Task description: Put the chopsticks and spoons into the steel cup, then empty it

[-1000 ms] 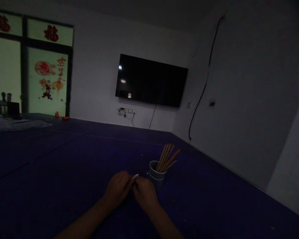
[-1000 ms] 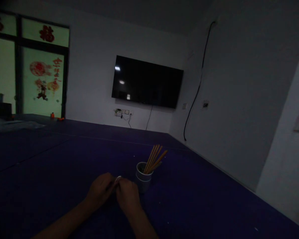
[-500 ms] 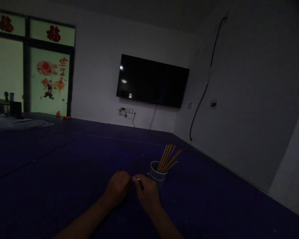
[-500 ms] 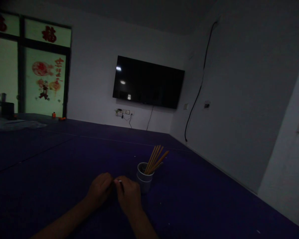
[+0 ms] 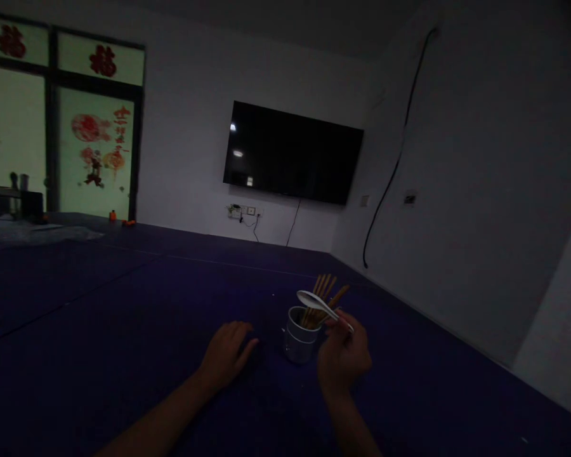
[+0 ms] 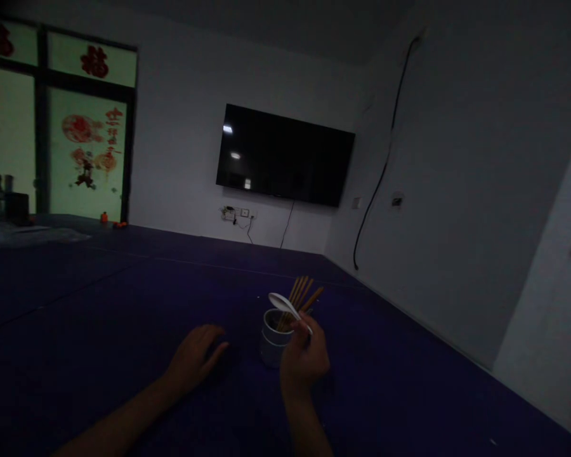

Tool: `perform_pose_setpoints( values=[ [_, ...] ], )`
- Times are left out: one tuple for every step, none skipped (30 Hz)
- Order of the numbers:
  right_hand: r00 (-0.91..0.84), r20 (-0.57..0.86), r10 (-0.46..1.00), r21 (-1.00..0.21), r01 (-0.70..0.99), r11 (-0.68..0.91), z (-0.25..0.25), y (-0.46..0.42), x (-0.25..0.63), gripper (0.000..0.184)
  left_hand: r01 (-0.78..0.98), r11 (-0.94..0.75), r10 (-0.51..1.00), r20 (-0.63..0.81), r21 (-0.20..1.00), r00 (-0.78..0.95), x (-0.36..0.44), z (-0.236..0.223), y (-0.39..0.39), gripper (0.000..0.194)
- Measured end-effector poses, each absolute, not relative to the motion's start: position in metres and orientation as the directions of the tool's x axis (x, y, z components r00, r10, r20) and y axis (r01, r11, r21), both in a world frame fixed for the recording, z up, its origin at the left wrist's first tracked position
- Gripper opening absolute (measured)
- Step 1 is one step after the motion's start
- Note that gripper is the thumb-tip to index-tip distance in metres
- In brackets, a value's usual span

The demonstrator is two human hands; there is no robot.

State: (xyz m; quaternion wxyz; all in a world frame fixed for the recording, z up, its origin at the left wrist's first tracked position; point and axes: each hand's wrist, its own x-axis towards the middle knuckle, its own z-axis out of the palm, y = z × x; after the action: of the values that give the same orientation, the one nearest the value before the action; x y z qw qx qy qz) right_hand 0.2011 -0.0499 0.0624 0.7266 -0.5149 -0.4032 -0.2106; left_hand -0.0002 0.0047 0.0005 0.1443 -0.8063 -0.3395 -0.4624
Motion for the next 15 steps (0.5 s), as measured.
perform_pose_setpoints(
  values=[
    [0.586, 0.800, 0.129, -0.585, 0.712, 0.387, 0.0628, -0.0482, 0.2023, 0.056, 0.677, -0.731, 0.416, 0.842, 0.086, 0.343, -0.0004, 0.0003, 0.0048, 0.029],
    [0.585, 0.797, 0.151, -0.592, 0.704, 0.394, 0.0628, -0.0466, 0.2030, 0.055, 0.673, -0.734, 0.421, 0.839, 0.090, 0.346, -0.0006, 0.0001, 0.0048, 0.029],
    [0.583, 0.794, 0.173, -0.598, 0.696, 0.399, 0.0625, -0.0450, 0.2033, 0.053, 0.672, -0.734, 0.426, 0.836, 0.096, 0.347, -0.0008, 0.0000, 0.0049, 0.028],
    [0.580, 0.791, 0.195, -0.604, 0.688, 0.402, 0.0621, -0.0436, 0.2031, 0.052, 0.672, -0.734, 0.433, 0.831, 0.101, 0.349, -0.0009, 0.0000, 0.0049, 0.028],
    [0.576, 0.788, 0.217, -0.610, 0.682, 0.404, 0.0619, -0.0424, 0.2026, 0.051, 0.673, -0.732, 0.440, 0.828, 0.106, 0.349, -0.0011, -0.0001, 0.0050, 0.027],
    [0.571, 0.786, 0.237, -0.614, 0.677, 0.406, 0.0618, -0.0414, 0.2017, 0.051, 0.674, -0.730, 0.447, 0.823, 0.110, 0.350, -0.0012, -0.0001, 0.0051, 0.027],
    [0.567, 0.783, 0.255, -0.619, 0.674, 0.404, 0.0619, -0.0408, 0.2007, 0.050, 0.675, -0.729, 0.454, 0.819, 0.114, 0.352, -0.0013, -0.0002, 0.0053, 0.027],
    [0.565, 0.779, 0.272, -0.625, 0.672, 0.397, 0.0623, -0.0405, 0.1996, 0.049, 0.676, -0.728, 0.462, 0.813, 0.118, 0.355, -0.0014, -0.0004, 0.0056, 0.027],
    [0.562, 0.775, 0.288, -0.631, 0.675, 0.383, 0.0629, -0.0404, 0.1987, 0.048, 0.676, -0.727, 0.468, 0.808, 0.121, 0.358, -0.0015, -0.0007, 0.0060, 0.028],
    [0.562, 0.771, 0.301, -0.637, 0.680, 0.362, 0.0636, -0.0404, 0.1979, 0.048, 0.677, -0.725, 0.473, 0.805, 0.124, 0.359, -0.0016, -0.0011, 0.0063, 0.028],
    [0.563, 0.764, 0.315, -0.644, 0.687, 0.335, 0.0643, -0.0406, 0.1974, 0.048, 0.677, -0.725, 0.475, 0.803, 0.125, 0.361, -0.0017, -0.0016, 0.0066, 0.028],
    [0.564, 0.755, 0.335, -0.653, 0.693, 0.306, 0.0650, -0.0408, 0.1971, 0.047, 0.675, -0.727, 0.477, 0.801, 0.126, 0.363, -0.0019, -0.0020, 0.0069, 0.028],
    [0.565, 0.745, 0.355, -0.661, 0.697, 0.278, 0.0654, -0.0409, 0.1971, 0.047, 0.674, -0.727, 0.477, 0.800, 0.127, 0.363, -0.0020, -0.0023, 0.0070, 0.027],
    [0.565, 0.734, 0.375, -0.668, 0.699, 0.255, 0.0657, -0.0409, 0.1973, 0.047, 0.673, -0.728, 0.477, 0.800, 0.128, 0.364, -0.0021, -0.0025, 0.0070, 0.027],
    [0.566, 0.724, 0.394, -0.675, 0.699, 0.236, 0.0657, -0.0408, 0.1976, 0.046, 0.673, -0.728, 0.479, 0.799, 0.130, 0.364, -0.0021, -0.0025, 0.0069, 0.027]
  ],
)
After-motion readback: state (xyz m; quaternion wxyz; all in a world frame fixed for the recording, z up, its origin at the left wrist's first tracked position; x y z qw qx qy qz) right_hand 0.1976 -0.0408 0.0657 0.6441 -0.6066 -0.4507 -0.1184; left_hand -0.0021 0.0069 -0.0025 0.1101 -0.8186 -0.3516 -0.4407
